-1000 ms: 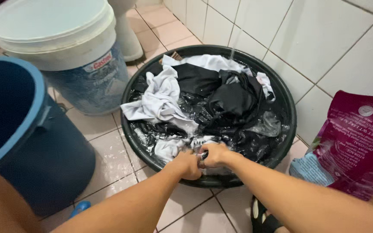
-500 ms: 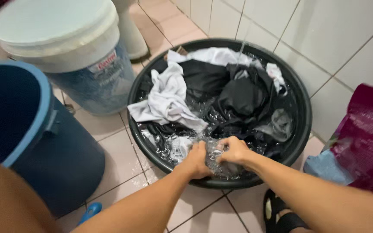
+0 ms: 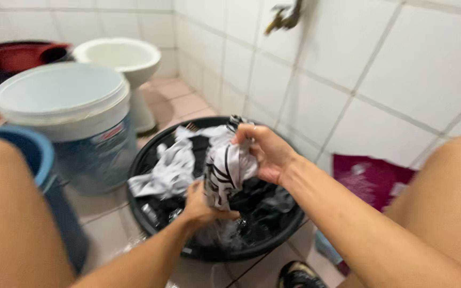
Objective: The person washes clothes by hand in a large basin of water, scrubbing and rinsing various items including shirts and pants before transferring them to a blue bucket.
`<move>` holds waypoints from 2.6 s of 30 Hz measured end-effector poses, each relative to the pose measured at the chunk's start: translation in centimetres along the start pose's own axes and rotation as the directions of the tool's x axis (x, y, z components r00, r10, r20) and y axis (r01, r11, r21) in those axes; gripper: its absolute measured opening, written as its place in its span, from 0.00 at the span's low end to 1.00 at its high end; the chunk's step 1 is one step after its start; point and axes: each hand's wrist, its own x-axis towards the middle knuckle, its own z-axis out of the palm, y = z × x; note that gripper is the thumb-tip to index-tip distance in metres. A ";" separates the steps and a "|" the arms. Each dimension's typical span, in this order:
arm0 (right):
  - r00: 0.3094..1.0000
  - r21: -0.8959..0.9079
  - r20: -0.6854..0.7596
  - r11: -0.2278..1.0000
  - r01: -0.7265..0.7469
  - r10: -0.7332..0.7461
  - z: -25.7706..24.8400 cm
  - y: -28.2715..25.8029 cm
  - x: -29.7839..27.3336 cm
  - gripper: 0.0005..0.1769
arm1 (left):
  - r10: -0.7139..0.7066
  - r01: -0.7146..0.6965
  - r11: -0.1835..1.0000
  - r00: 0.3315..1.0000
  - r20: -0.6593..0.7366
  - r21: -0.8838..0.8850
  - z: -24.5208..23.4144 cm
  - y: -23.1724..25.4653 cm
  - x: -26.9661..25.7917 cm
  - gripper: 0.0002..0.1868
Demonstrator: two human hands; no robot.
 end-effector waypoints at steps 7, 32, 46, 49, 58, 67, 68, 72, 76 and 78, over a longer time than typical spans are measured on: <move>0.950 0.093 -0.079 0.947 0.308 -0.302 -5.4 -7.3 -3.2 0.21 | -0.517 0.550 0.816 0.832 0.202 -0.178 -2.5 -0.4 5.3 0.23; 0.936 0.432 -0.262 0.839 0.332 -0.235 -3.5 7.6 9.7 0.18 | -0.625 0.129 0.373 0.767 -0.146 -0.919 -9.5 11.8 6.2 0.35; 0.983 0.427 -0.174 0.904 0.016 0.065 0.2 13.1 0.8 0.38 | -0.680 0.129 0.304 0.724 -0.120 -0.944 -8.9 9.4 9.9 0.29; 0.974 0.460 0.110 0.858 -0.227 0.198 0.9 13.6 -1.2 0.38 | -0.477 0.205 0.682 0.853 -0.213 -0.702 -10.0 11.3 8.2 0.35; 0.991 0.716 0.036 0.688 -0.116 0.129 0.4 9.3 6.7 0.46 | -0.082 -0.029 0.898 0.969 -0.231 -0.440 -7.4 10.2 5.0 0.33; 0.865 0.014 -0.371 0.929 0.371 -0.339 3.7 4.1 4.5 0.25 | -0.405 0.496 -0.188 0.747 0.527 -0.848 -8.8 4.8 7.0 0.33; 0.821 -0.122 -0.302 0.874 0.470 -0.484 4.0 3.7 3.9 0.27 | -0.341 0.572 -0.278 0.692 0.636 -0.772 -8.7 4.7 7.7 0.32; 0.795 -0.504 -0.086 0.714 0.486 -0.601 5.6 3.4 2.7 0.14 | -0.433 0.696 -0.282 0.522 0.735 -0.661 -8.7 2.2 10.5 0.30; 0.648 -0.808 0.094 0.322 0.493 -0.756 6.6 5.1 2.1 0.12 | -0.569 0.831 0.050 0.479 0.668 -0.554 -6.9 -0.8 13.2 0.28; 0.509 -0.822 0.333 0.020 0.569 -0.794 6.7 7.1 1.5 0.14 | -0.638 0.873 0.271 0.478 0.603 -0.405 -6.7 -1.3 14.5 0.27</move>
